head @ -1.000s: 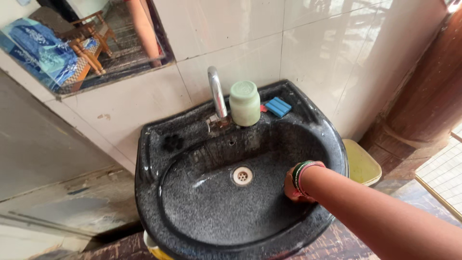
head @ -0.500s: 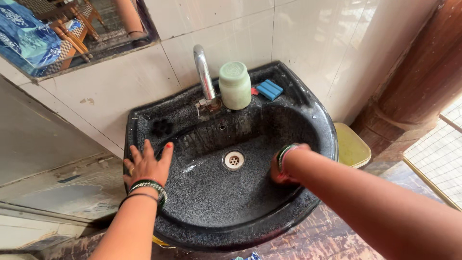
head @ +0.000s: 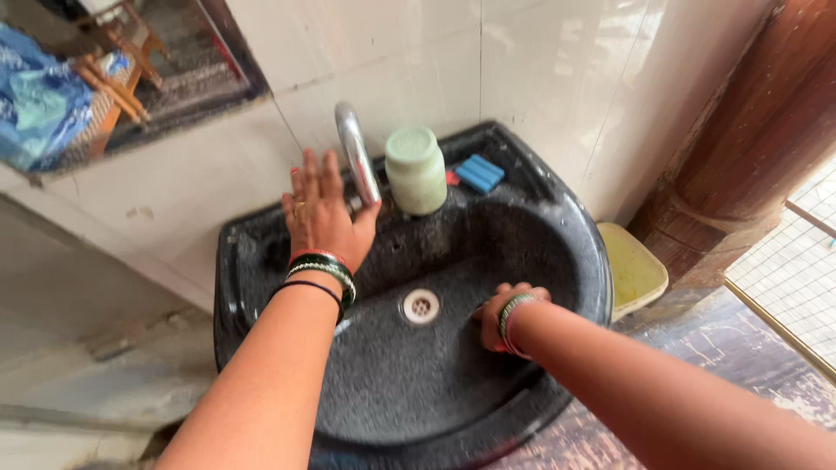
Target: The person cleans a black granite sink using a brush and a cloth. They scrub the sink basin and faucet area, rinse the brush, and wipe the sink surface with a cloth.
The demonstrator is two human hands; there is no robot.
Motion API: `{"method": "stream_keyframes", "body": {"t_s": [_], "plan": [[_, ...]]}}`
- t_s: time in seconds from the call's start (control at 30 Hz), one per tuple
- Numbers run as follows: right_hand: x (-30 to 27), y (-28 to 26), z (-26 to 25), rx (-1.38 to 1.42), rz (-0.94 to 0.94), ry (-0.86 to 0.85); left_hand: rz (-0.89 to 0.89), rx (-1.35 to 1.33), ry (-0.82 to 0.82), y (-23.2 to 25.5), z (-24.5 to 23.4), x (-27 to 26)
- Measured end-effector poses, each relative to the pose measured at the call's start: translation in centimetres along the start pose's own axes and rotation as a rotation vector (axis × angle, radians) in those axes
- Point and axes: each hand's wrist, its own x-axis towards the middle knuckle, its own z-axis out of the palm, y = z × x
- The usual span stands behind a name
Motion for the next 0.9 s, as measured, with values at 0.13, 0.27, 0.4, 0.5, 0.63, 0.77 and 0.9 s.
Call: {"method": "stream_keyframes", "body": {"t_s": [0.13, 0.27, 0.4, 0.5, 0.63, 0.77, 0.9], "plan": [[-1.5, -2.3, -0.2, -0.066, 0.000, -0.016, 0.242, -0.028, -0.124, -0.9, -1.0, 2.3], [-0.2, -3.5, 1.0, 0.212, -0.341, -0.148, 0.367, -0.096, -0.189, -2.7, -1.3, 2.4], [2.4, -1.7, 0.5, 0.298, 0.096, 0.090, 0.379, 0.030, -0.281, -3.8, -1.0, 1.2], [3.4, -2.6, 0.7, 0.352, 0.183, 0.069, 0.167, 0.074, -0.323, -2.8, 0.5, -0.6], [2.4, -4.0, 1.2, 0.353, -0.207, -0.041, 0.035, 0.012, -0.349, -1.5, 2.0, -2.5], [0.2, -1.5, -1.2, 0.231, 0.073, 0.199, 0.003, 0.142, -0.396, -2.7, 1.3, -1.6], [-2.1, 2.7, -4.9, 0.444, 0.417, 0.573, -0.002, 0.163, -0.382, -4.0, 0.7, 0.5]]}}
